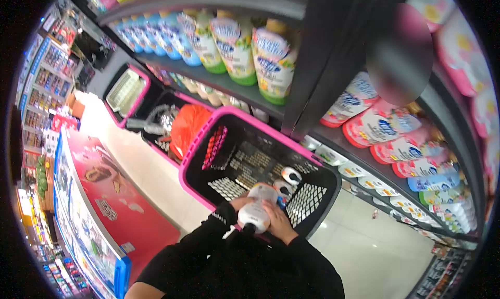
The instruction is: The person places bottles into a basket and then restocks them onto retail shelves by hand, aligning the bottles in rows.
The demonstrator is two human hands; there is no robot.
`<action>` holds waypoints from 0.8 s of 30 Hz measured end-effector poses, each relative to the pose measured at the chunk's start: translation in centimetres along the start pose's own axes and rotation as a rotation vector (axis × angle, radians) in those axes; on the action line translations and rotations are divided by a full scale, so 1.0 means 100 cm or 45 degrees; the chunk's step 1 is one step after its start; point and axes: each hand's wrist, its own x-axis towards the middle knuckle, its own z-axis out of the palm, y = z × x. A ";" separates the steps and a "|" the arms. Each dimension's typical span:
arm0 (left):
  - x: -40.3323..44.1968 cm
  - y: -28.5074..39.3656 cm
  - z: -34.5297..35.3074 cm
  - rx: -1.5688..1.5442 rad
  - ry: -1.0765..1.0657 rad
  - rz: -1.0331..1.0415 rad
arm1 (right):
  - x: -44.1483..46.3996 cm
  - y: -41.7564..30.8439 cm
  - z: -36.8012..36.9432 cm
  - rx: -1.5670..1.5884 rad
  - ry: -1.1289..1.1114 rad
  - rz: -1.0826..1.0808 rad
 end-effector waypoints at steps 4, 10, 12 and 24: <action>-0.060 0.049 0.043 -0.045 -0.317 -0.043 | 0.007 -0.049 -0.031 -0.068 0.085 -0.262; -0.120 0.102 0.076 -0.086 -0.519 -0.150 | 0.034 -0.120 -0.099 0.055 0.110 -0.441; -0.151 0.116 0.106 -0.065 -0.363 -0.064 | 0.039 -0.141 -0.128 0.077 0.130 -0.414; -0.166 0.088 0.148 1.107 -0.578 1.200 | -0.004 -0.210 -0.190 0.463 0.415 -0.041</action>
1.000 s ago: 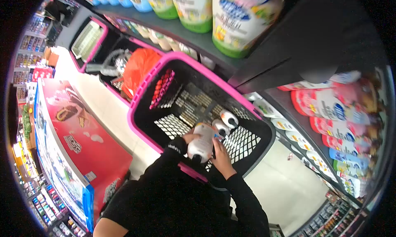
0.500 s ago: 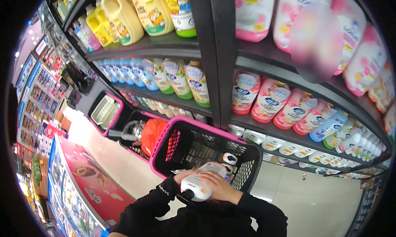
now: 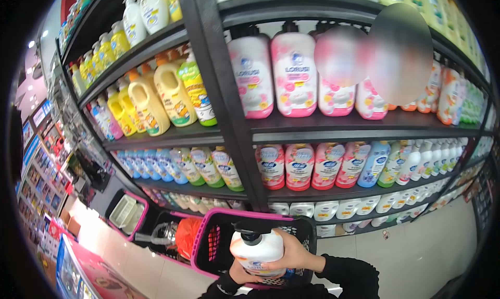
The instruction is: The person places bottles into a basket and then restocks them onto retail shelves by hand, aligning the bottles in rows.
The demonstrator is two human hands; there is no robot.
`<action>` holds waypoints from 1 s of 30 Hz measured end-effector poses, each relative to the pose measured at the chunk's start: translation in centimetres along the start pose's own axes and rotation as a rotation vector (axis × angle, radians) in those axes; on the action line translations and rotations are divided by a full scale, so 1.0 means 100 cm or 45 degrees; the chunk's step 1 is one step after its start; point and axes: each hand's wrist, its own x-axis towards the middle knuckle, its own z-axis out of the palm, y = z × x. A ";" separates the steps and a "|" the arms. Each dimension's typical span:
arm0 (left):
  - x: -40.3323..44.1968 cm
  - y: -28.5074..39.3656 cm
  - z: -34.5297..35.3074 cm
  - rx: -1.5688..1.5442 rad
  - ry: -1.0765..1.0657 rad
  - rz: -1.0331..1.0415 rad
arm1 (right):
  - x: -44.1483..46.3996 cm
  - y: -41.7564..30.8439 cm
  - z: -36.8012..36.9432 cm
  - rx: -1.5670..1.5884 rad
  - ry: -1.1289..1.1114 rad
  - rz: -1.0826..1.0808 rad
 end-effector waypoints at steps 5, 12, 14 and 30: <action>0.024 0.022 0.042 -0.281 0.211 0.165 | -0.017 -0.035 -0.022 0.003 -0.009 0.008; 0.077 0.076 0.099 -0.327 0.026 0.321 | -0.058 -0.065 -0.080 0.046 0.186 -0.114; 0.090 0.083 0.127 -0.352 0.099 0.357 | -0.072 -0.073 -0.104 0.071 0.204 -0.183; 0.211 0.129 0.325 -0.436 0.040 0.515 | -0.196 -0.083 -0.266 -0.053 0.636 -0.453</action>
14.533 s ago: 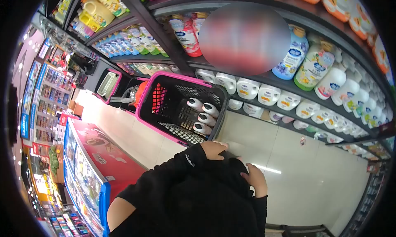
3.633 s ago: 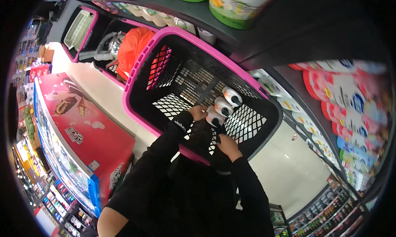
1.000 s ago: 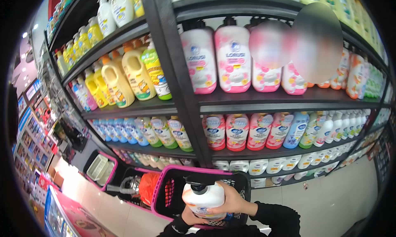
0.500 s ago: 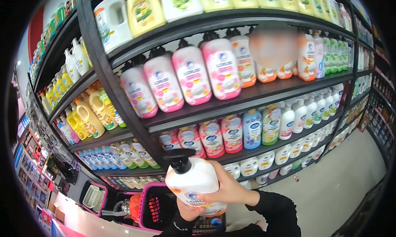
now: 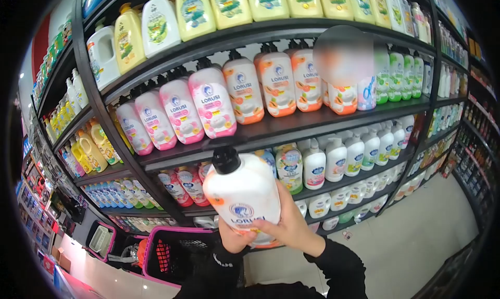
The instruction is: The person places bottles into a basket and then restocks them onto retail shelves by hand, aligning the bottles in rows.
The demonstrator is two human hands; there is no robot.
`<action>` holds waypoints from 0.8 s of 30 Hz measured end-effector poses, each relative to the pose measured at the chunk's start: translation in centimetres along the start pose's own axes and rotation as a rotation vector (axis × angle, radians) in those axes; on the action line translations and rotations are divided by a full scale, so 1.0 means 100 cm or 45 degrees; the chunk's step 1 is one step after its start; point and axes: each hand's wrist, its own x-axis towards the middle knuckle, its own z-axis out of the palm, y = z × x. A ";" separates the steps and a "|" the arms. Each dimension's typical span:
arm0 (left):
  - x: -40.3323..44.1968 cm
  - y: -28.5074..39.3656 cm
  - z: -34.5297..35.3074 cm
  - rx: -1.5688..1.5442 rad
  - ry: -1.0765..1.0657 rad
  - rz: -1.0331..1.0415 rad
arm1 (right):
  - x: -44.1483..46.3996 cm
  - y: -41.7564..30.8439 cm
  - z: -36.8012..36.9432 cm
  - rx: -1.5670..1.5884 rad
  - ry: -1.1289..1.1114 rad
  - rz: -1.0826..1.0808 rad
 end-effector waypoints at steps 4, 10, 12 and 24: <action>0.025 -0.009 0.019 0.008 -0.095 0.042 | 0.009 -0.004 -0.027 -0.017 0.031 -0.053; 0.061 -0.023 0.031 0.098 -0.041 0.093 | 0.041 -0.008 -0.052 0.045 0.077 -0.064; 0.076 -0.016 0.039 0.069 -0.016 0.084 | 0.055 -0.005 -0.059 0.023 0.099 -0.084; 0.169 -0.043 0.003 0.265 0.006 0.102 | 0.149 0.046 -0.076 0.191 0.119 -0.130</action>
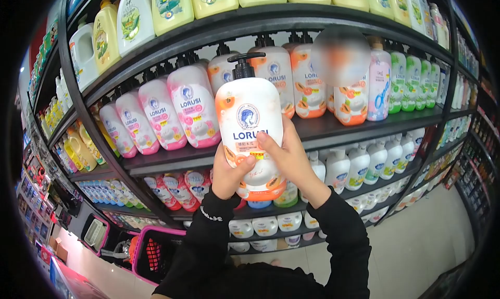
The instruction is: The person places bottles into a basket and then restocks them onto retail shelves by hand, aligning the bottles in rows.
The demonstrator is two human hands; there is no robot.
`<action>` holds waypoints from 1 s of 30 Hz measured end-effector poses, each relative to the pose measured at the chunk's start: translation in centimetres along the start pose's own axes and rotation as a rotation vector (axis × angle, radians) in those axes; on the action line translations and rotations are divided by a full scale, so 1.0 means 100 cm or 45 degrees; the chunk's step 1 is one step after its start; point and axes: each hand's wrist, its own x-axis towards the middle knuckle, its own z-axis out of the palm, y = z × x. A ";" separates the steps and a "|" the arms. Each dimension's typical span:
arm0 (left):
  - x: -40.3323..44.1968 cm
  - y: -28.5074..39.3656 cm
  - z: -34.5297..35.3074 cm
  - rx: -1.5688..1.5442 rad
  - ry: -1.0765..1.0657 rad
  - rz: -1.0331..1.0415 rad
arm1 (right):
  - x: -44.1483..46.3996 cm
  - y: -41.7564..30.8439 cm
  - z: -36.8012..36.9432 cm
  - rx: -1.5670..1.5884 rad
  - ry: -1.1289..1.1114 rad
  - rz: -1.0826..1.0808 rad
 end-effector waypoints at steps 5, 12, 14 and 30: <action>0.039 -0.003 -0.014 -0.001 -0.068 0.050 | 0.039 0.010 0.000 0.041 -0.017 0.060; 0.070 -0.007 -0.022 -0.068 -0.073 0.000 | 0.075 0.023 -0.003 0.031 -0.023 0.148; 0.076 -0.014 -0.024 -0.091 -0.028 0.029 | 0.081 0.025 -0.003 0.036 -0.038 0.143; 0.101 -0.041 -0.034 0.069 0.020 0.120 | 0.111 0.063 -0.025 0.266 -0.188 0.055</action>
